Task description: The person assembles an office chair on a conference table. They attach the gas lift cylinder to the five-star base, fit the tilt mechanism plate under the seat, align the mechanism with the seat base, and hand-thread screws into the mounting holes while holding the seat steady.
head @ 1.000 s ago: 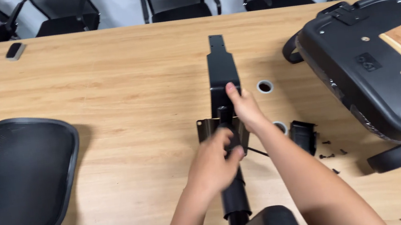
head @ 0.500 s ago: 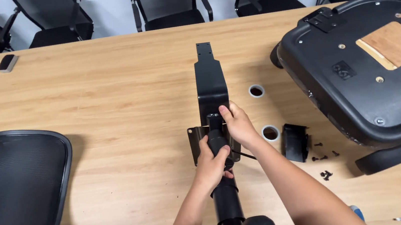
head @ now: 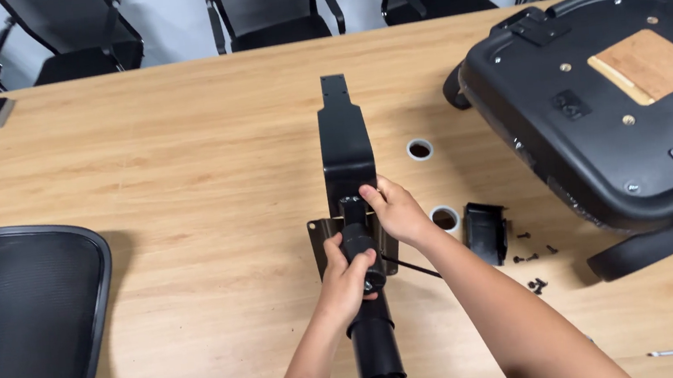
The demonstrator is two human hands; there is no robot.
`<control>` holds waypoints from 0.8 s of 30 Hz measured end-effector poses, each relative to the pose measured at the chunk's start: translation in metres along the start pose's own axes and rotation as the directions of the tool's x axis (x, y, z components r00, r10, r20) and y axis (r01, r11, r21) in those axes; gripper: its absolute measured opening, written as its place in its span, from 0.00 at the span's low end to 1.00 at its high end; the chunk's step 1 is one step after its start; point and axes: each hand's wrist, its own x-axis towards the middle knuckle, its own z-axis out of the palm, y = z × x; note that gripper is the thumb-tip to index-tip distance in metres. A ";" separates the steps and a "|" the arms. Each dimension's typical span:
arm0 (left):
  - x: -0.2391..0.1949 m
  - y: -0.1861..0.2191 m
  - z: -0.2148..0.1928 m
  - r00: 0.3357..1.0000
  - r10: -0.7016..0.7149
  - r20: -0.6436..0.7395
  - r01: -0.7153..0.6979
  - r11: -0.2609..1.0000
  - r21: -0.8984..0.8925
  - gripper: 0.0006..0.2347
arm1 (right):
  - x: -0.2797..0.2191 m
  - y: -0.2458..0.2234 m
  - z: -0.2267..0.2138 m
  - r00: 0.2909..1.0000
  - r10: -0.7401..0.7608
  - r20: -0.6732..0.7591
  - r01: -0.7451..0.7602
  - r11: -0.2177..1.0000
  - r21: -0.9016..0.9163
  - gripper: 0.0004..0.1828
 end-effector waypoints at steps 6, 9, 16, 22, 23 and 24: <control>-0.004 0.006 0.000 0.998 0.047 -0.044 -0.038 0.983 0.181 0.31 | -0.003 -0.002 -0.023 0.995 0.097 -0.004 -0.094 0.953 -0.289 0.21; 0.001 0.003 -0.001 0.985 0.139 -0.104 -0.095 0.933 0.347 0.30 | -0.006 -0.002 -0.073 0.994 0.010 -0.113 -0.056 0.911 -0.410 0.21; -0.019 0.060 0.033 0.819 0.573 0.037 -0.255 0.306 0.917 0.23 | -0.047 0.004 -0.183 0.906 -0.169 -0.387 -0.138 0.747 -0.651 0.23; 0.005 0.077 0.062 0.730 0.579 0.363 -0.611 0.315 0.726 0.13 | -0.077 0.035 -0.237 0.710 -0.369 -0.601 -0.348 0.558 -0.753 0.30; 0.007 0.081 0.065 0.726 0.576 0.376 -0.619 0.310 0.721 0.13 | -0.081 0.043 -0.253 0.702 -0.365 -0.611 -0.360 0.559 -0.747 0.30; 0.009 0.084 0.067 0.716 0.569 0.406 -0.647 0.321 0.692 0.12 | -0.085 0.052 -0.268 0.625 -0.345 -0.700 -0.448 0.576 -0.684 0.33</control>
